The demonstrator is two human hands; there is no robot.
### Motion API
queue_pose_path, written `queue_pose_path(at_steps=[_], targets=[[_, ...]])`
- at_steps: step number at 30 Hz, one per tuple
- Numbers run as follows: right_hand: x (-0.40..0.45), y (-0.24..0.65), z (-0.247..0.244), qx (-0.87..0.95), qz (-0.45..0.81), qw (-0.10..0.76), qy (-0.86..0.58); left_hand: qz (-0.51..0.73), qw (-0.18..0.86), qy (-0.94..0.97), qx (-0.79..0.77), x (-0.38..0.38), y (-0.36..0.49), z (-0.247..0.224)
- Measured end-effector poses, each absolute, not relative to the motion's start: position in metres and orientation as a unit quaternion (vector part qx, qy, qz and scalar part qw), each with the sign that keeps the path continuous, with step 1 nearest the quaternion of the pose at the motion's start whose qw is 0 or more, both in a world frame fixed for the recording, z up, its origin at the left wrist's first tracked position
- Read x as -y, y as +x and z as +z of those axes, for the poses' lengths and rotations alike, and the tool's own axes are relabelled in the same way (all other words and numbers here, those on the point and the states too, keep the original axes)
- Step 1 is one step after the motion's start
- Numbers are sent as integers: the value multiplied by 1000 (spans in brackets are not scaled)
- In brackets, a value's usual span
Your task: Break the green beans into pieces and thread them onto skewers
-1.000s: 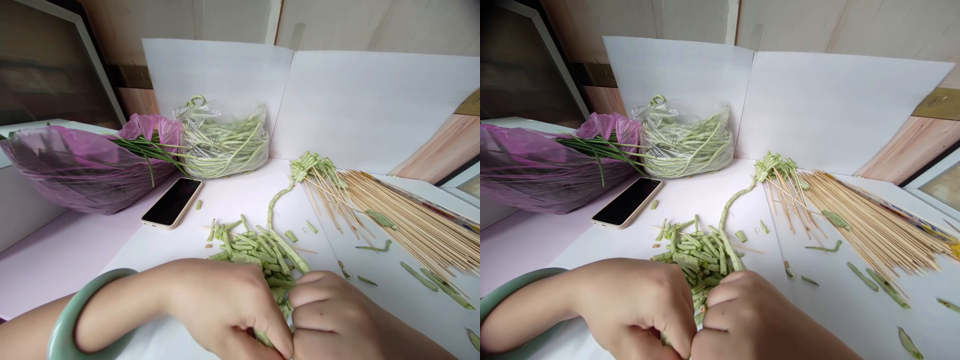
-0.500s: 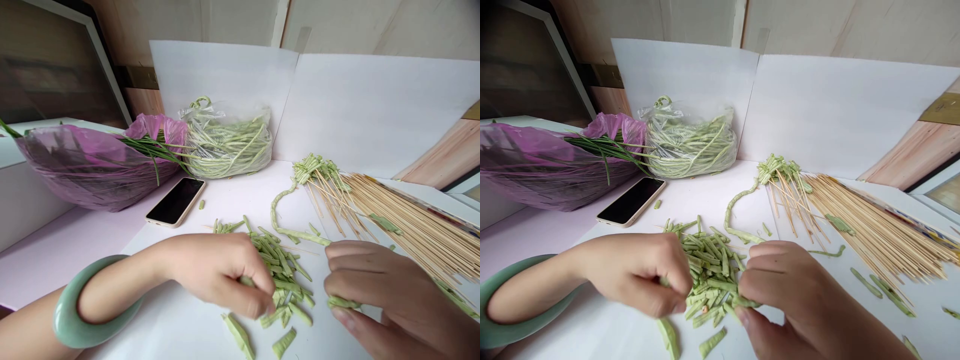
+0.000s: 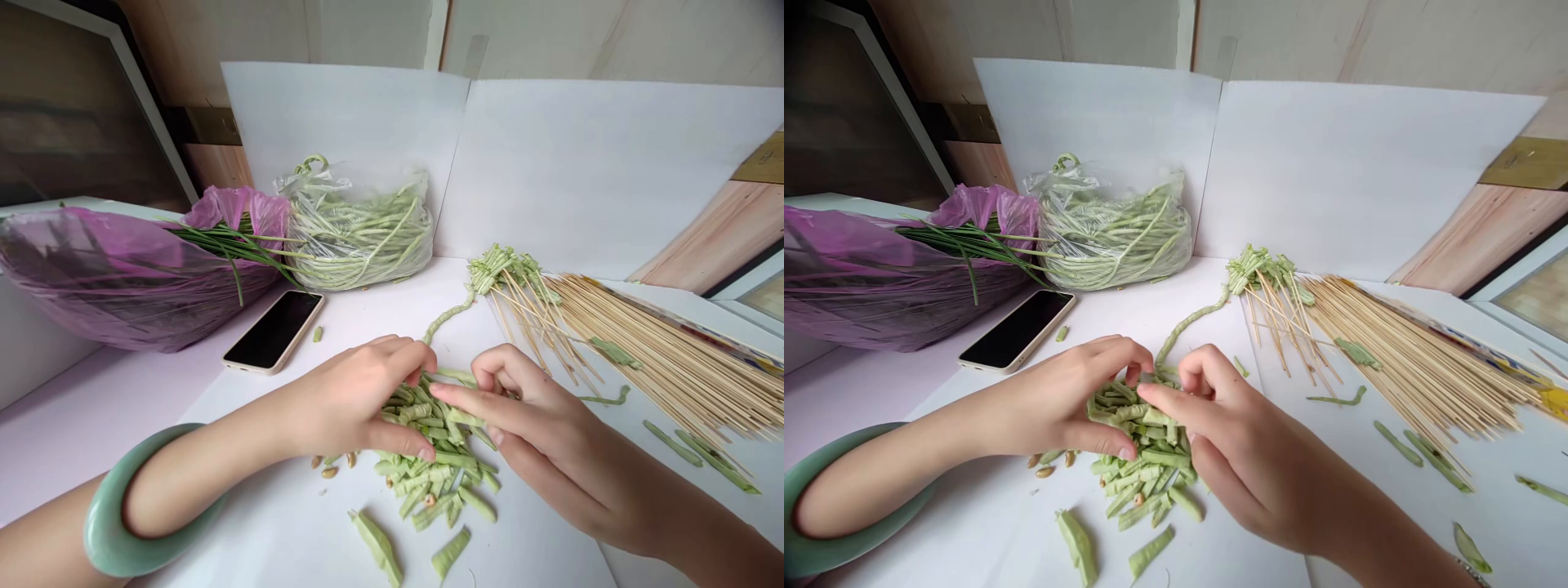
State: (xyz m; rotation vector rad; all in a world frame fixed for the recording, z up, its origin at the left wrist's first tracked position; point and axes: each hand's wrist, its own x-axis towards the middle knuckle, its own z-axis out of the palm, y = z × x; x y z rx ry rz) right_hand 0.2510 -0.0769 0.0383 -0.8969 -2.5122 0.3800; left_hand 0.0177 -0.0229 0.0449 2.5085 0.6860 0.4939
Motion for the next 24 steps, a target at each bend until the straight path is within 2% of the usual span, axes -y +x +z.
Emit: queue_pose_path(at_steps=[5,11,14,19,24], targets=[[80,239,27,891,129,238,-365,219,284,901,-243,32,21,43],[85,233,7,862,105,343,-358,185,267,921,-215,44,26,40],[84,234,4,853,93,368,-358,195,253,928,-193,47,26,40],[82,231,15,873,120,316,-352,236,209,930,-189,50,26,41],[81,227,20,915,44,269,-298,192,187,942,-204,50,23,48]])
